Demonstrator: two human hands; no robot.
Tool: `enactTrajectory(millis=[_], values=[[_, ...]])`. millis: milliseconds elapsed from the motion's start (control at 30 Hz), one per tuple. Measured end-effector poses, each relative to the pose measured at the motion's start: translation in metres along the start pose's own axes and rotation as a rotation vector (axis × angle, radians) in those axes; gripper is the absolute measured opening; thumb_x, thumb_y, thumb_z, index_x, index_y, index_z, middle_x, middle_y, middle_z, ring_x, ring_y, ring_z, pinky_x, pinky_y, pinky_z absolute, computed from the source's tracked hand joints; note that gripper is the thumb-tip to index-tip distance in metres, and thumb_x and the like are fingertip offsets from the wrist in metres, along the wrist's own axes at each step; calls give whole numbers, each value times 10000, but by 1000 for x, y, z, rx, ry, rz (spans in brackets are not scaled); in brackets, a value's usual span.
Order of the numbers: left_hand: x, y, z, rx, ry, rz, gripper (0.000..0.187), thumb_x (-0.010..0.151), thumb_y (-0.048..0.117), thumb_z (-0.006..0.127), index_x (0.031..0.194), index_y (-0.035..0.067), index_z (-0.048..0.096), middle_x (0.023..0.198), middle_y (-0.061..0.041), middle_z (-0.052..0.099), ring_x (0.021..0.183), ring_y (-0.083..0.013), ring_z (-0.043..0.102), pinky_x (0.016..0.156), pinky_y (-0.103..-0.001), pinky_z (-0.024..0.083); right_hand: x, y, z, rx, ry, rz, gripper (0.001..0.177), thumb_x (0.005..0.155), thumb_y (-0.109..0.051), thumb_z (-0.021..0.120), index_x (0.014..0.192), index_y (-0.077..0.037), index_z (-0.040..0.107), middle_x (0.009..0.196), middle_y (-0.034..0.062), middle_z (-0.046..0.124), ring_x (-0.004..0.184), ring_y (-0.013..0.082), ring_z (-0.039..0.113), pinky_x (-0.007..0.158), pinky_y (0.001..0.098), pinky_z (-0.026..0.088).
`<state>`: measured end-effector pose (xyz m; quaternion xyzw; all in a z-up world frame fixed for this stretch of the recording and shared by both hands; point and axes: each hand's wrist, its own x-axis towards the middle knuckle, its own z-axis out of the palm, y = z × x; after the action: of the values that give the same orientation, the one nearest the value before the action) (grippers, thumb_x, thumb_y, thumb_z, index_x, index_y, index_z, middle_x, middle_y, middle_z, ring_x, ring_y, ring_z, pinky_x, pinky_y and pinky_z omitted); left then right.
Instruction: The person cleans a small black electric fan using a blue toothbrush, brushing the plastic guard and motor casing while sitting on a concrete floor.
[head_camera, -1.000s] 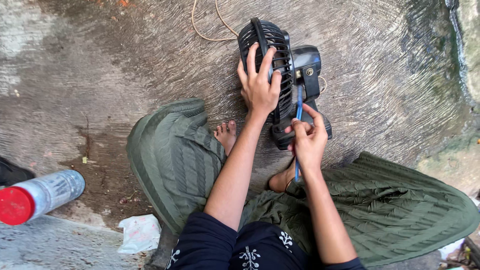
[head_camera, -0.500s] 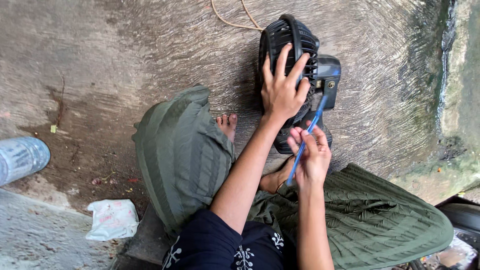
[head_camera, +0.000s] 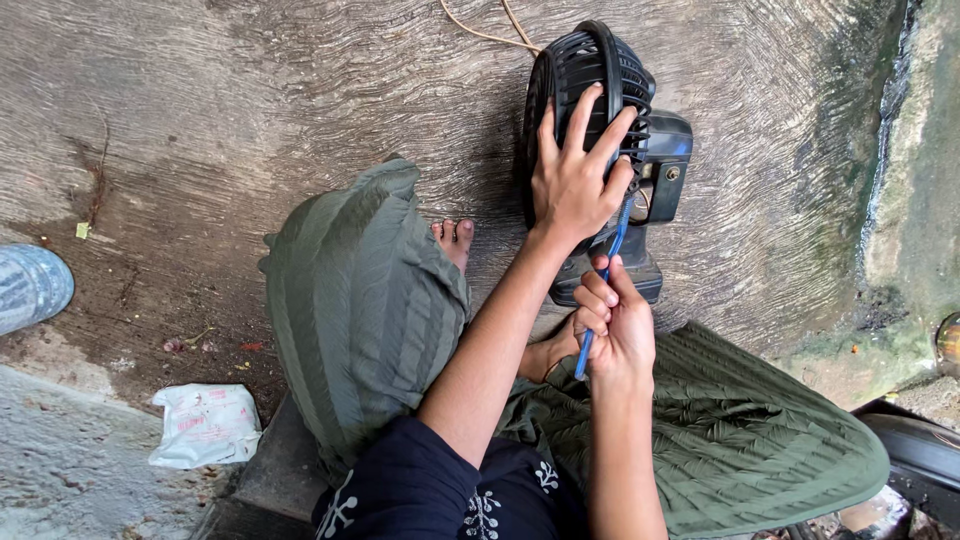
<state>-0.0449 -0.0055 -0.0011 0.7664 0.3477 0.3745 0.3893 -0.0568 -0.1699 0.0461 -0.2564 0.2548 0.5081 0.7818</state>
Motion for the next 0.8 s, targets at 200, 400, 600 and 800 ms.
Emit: enactTrajectory(millis=[200,400,600,800], values=[[2,3,5,13,-48,-15,471,916,331,634,1386,299,640,1615,-48,374,1447,-497,338,1165,-566,448,24,-9,6,-352,207,-225,255,1137,-209,455,989,-17,532,664,-15,389,507,66,297,365,207,247],[1,-4,5,-7,-40,-27,439,951,349,630,1388,311,633,1627,-34,364,1466,-484,339,1146,-544,485,3,-1,19,-250,134,-27,240,1104,-211,448,989,-31,557,646,-13,411,479,61,332,332,178,272],[-1,-4,7,8,-36,-13,444,939,336,641,1382,311,638,1617,-46,366,1456,-476,332,1140,-523,483,3,5,46,-669,341,-349,249,1133,-219,405,988,-61,532,594,-41,396,430,55,332,344,208,294],[-1,-7,3,10,-24,-14,440,944,326,643,1383,308,635,1615,-49,377,1461,-466,339,1157,-521,475,3,1,53,-1086,308,-394,307,1124,-240,385,1014,-13,560,507,-2,432,347,114,372,325,272,333]])
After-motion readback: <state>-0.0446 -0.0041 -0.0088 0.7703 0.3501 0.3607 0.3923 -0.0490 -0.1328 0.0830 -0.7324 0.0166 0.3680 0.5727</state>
